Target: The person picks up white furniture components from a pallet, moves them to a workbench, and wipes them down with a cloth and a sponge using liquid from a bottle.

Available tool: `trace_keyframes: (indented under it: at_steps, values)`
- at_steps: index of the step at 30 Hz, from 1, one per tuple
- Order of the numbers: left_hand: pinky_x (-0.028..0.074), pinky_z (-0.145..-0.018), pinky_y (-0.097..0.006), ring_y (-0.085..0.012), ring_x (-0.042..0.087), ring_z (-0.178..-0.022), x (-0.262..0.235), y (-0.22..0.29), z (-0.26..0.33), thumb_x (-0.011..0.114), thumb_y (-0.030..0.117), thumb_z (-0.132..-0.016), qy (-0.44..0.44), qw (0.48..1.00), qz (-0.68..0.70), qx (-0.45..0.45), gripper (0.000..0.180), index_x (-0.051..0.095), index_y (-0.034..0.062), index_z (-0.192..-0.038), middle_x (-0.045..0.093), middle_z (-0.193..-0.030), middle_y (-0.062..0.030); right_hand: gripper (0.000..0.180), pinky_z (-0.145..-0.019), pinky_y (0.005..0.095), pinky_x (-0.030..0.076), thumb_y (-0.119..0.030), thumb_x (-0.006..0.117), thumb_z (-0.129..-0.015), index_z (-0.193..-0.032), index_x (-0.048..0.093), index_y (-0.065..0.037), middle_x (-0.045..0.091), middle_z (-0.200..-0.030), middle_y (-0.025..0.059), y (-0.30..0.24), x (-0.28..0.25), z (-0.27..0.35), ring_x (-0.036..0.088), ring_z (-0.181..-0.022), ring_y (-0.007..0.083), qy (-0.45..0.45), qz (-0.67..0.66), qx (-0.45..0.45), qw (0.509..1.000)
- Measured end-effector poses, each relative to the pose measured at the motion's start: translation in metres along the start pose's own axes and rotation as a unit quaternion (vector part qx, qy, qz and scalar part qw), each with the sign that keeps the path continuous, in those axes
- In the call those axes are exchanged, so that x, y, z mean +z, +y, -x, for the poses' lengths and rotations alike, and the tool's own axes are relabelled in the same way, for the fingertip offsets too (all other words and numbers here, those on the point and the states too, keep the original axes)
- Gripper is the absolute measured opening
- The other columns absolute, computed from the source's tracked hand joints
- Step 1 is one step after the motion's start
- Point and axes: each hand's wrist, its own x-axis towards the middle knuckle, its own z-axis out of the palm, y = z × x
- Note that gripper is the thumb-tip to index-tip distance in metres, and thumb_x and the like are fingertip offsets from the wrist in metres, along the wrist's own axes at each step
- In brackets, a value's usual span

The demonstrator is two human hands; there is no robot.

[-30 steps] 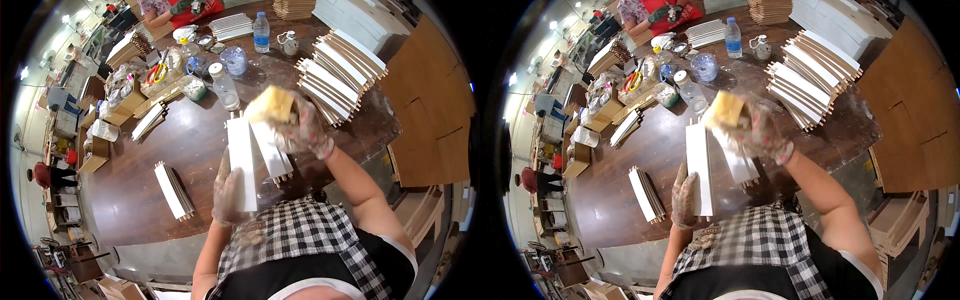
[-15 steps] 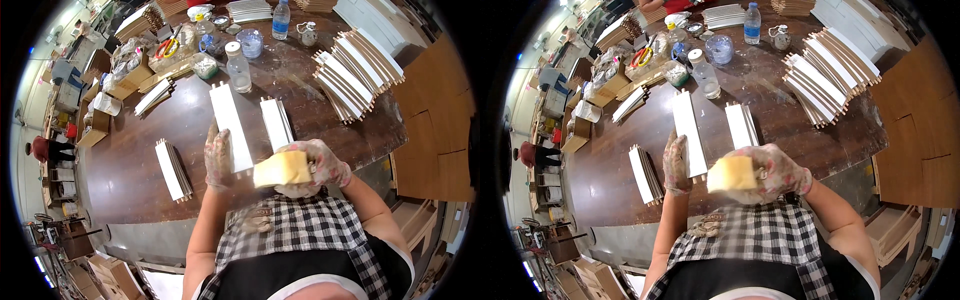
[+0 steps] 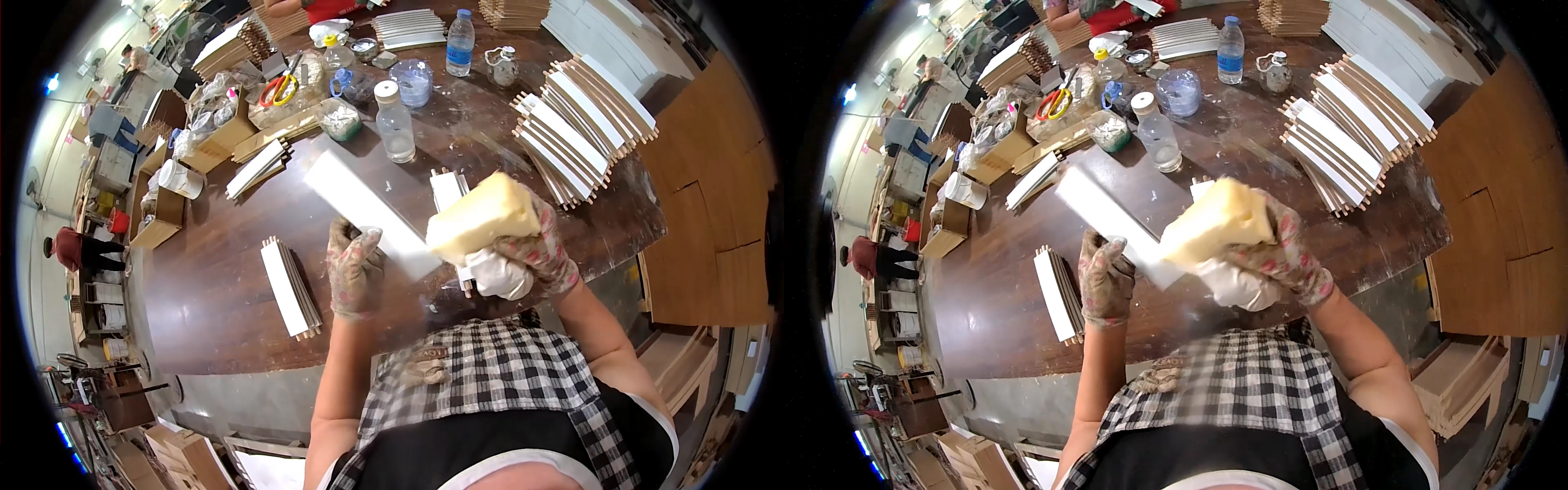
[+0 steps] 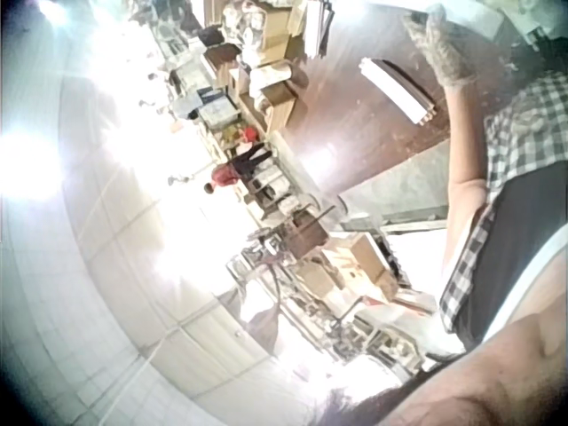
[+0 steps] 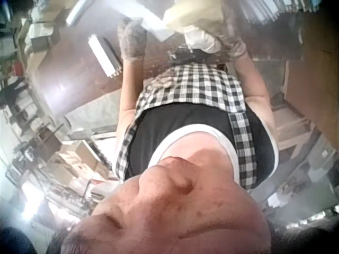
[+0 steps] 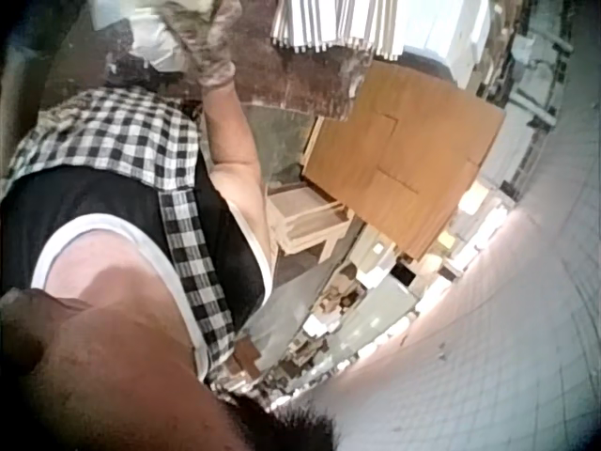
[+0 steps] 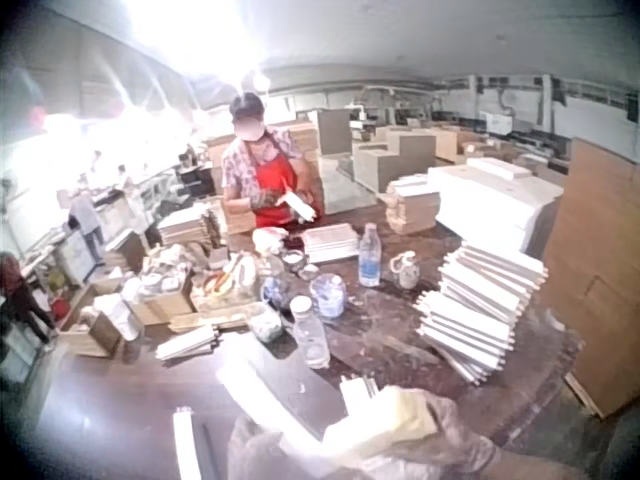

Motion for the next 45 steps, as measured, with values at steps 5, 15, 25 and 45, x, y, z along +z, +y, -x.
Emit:
trace_keyframes:
  at_steps: [5,15,25,45]
  values:
    - [0.044,-0.093,-0.029,-0.0182,0.056,-0.103,-0.021,-0.019,-0.003,0.065,0.005,-0.079,-0.039,0.994,0.016,0.101,0.011,0.063,0.0053,-0.09,0.054,-0.12,-0.0088,0.043,-0.08,0.0282,0.051,-0.011,0.069,-0.08,-0.119,0.053,-0.002,0.061,-0.101,0.0028,-0.009,-0.011,0.005,0.059,-0.089,0.0117,0.081,-0.152,0.068,0.983]
    - [0.05,-0.087,-0.036,-0.0253,0.059,-0.099,-0.008,-0.014,0.008,0.061,0.024,-0.089,-0.106,0.959,-0.141,0.221,0.026,0.059,0.0023,-0.103,0.061,-0.103,-0.0154,0.049,-0.082,0.0272,0.049,-0.009,0.07,-0.079,-0.123,0.05,-0.002,0.06,-0.106,0.0034,-0.004,0.0,0.008,0.057,-0.093,0.0115,0.046,-0.133,0.057,0.988]
    - [0.048,-0.081,-0.028,-0.0176,0.052,-0.102,-0.002,0.004,0.021,0.062,0.001,-0.075,-0.059,0.978,-0.185,0.076,0.083,0.02,0.0099,-0.146,0.041,-0.131,-0.0109,0.057,-0.087,0.0296,0.049,-0.009,0.076,-0.072,-0.122,0.05,-0.002,0.059,-0.109,0.0045,0.006,-0.007,0.007,0.057,-0.097,0.013,0.048,-0.048,0.025,0.997]
    - [0.043,-0.09,-0.029,-0.0166,0.05,-0.109,-0.011,-0.012,0.025,0.048,0.012,-0.09,-0.003,0.958,-0.283,0.032,0.055,0.03,-0.003,-0.14,0.051,-0.125,-0.0158,0.06,-0.08,0.0283,0.054,-0.026,0.079,-0.07,-0.12,0.054,-0.004,0.065,-0.108,0.0098,0.0,0.025,-0.035,0.067,-0.091,0.0196,-0.199,0.119,-0.183,0.955]
